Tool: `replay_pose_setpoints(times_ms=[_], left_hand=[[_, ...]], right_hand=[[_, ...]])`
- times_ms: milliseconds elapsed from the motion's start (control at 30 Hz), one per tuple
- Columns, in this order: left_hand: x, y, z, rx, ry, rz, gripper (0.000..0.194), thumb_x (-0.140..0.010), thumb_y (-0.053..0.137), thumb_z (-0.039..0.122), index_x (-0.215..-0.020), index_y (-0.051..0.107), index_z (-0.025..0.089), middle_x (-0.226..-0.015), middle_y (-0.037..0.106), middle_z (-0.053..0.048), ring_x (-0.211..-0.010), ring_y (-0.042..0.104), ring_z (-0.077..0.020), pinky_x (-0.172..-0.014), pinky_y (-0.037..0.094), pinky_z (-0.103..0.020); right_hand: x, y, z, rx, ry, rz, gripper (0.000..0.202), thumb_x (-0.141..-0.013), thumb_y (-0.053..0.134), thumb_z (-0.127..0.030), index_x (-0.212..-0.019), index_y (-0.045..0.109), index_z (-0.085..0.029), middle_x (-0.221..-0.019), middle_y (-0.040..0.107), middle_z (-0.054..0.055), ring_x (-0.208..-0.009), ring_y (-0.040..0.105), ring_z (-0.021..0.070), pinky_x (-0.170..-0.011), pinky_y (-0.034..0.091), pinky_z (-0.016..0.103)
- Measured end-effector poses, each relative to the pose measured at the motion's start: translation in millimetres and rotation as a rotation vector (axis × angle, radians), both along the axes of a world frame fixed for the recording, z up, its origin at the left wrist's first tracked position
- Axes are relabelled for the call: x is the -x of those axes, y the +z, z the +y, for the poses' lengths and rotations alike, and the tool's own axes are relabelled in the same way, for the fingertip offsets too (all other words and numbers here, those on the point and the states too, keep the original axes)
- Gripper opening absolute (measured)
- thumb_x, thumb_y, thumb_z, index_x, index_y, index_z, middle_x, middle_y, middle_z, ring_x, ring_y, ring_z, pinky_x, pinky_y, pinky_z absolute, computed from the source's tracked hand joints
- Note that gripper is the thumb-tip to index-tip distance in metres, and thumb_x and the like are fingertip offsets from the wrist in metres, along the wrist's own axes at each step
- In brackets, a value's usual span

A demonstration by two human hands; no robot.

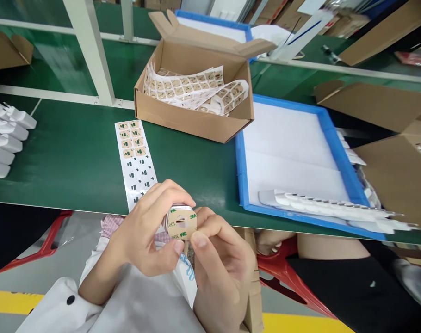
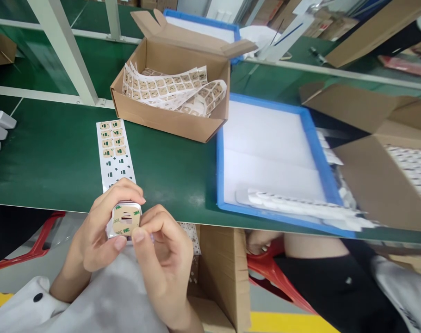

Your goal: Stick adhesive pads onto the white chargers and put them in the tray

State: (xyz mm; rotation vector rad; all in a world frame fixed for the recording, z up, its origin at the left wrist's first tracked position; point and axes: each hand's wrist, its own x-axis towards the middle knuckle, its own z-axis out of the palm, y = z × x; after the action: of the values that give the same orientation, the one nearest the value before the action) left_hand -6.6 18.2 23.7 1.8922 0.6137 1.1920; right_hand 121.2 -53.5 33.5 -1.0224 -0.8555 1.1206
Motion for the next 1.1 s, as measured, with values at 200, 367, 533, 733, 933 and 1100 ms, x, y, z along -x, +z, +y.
replay_pose_setpoints(times_ms=[200, 367, 533, 733, 933, 1100], left_hand=[[-0.8, 0.7, -0.4, 0.005, 0.001, 0.006, 0.032, -0.103, 0.050, 0.052, -0.116, 0.054, 0.023, -0.096, 0.061, -0.005, -0.083, 0.058, -0.0220, -0.073, 0.043, -0.037], [-1.6, 3.1, -1.0, 0.025, 0.001, 0.024, 0.032, -0.105, 0.048, 0.053, -0.116, 0.054, 0.023, -0.097, 0.062, -0.004, -0.085, 0.059, -0.0220, -0.074, 0.044, -0.037], [-1.8, 2.9, -0.5, 0.020, 0.004, 0.019, 0.032, -0.104, 0.049, 0.053, -0.116, 0.054, 0.023, -0.099, 0.062, -0.005, -0.085, 0.059, -0.0218, -0.074, 0.046, -0.038], [-2.2, 1.2, -1.3, 0.022, -0.001, 0.016, 0.033, -0.105, 0.049, 0.053, -0.117, 0.055, 0.023, -0.098, 0.062, -0.004, -0.088, 0.060, -0.0218, -0.075, 0.046, -0.037], [-3.3, -2.4, -0.6, 0.038, -0.011, -0.039, 0.035, -0.101, 0.056, 0.053, -0.116, 0.058, 0.022, -0.098, 0.062, -0.004, -0.085, 0.058, -0.0213, -0.073, 0.046, -0.036], [-3.6, -3.1, 0.0, 0.052, -0.032, -0.054, 0.034, -0.101, 0.056, 0.051, -0.118, 0.058, 0.022, -0.100, 0.062, -0.004, -0.087, 0.059, -0.0209, -0.074, 0.046, -0.036]], right_hand=[[-1.2, -1.6, 1.1, -0.008, 0.000, -0.017, 0.028, -0.102, 0.070, -0.031, -0.076, 0.064, -0.024, -0.072, 0.053, -0.001, -0.070, 0.048, 0.0160, -0.062, 0.035, 0.031], [-2.0, -1.7, 2.0, -0.018, 0.006, -0.043, 0.029, -0.101, 0.071, -0.034, -0.075, 0.063, -0.024, -0.070, 0.052, -0.002, -0.067, 0.047, 0.0153, -0.060, 0.035, 0.031], [1.6, 5.6, 1.9, 0.033, -0.044, -0.055, 0.031, -0.102, 0.071, -0.035, -0.074, 0.062, -0.024, -0.071, 0.053, -0.001, -0.068, 0.048, 0.0159, -0.060, 0.035, 0.032], [-2.4, 1.5, 2.4, -0.028, -0.013, -0.114, 0.029, -0.103, 0.069, -0.032, -0.075, 0.062, -0.024, -0.071, 0.056, -0.002, -0.066, 0.049, 0.0145, -0.058, 0.035, 0.030], [-3.8, 1.3, 1.9, -0.035, -0.040, -0.201, 0.029, -0.103, 0.066, -0.028, -0.076, 0.060, -0.023, -0.072, 0.058, -0.001, -0.065, 0.052, 0.0142, -0.058, 0.038, 0.030], [-6.6, 0.5, 3.4, -0.102, -0.028, -0.267, 0.024, -0.103, 0.063, -0.021, -0.079, 0.061, -0.023, -0.073, 0.060, -0.002, -0.066, 0.054, 0.0132, -0.058, 0.041, 0.028]])
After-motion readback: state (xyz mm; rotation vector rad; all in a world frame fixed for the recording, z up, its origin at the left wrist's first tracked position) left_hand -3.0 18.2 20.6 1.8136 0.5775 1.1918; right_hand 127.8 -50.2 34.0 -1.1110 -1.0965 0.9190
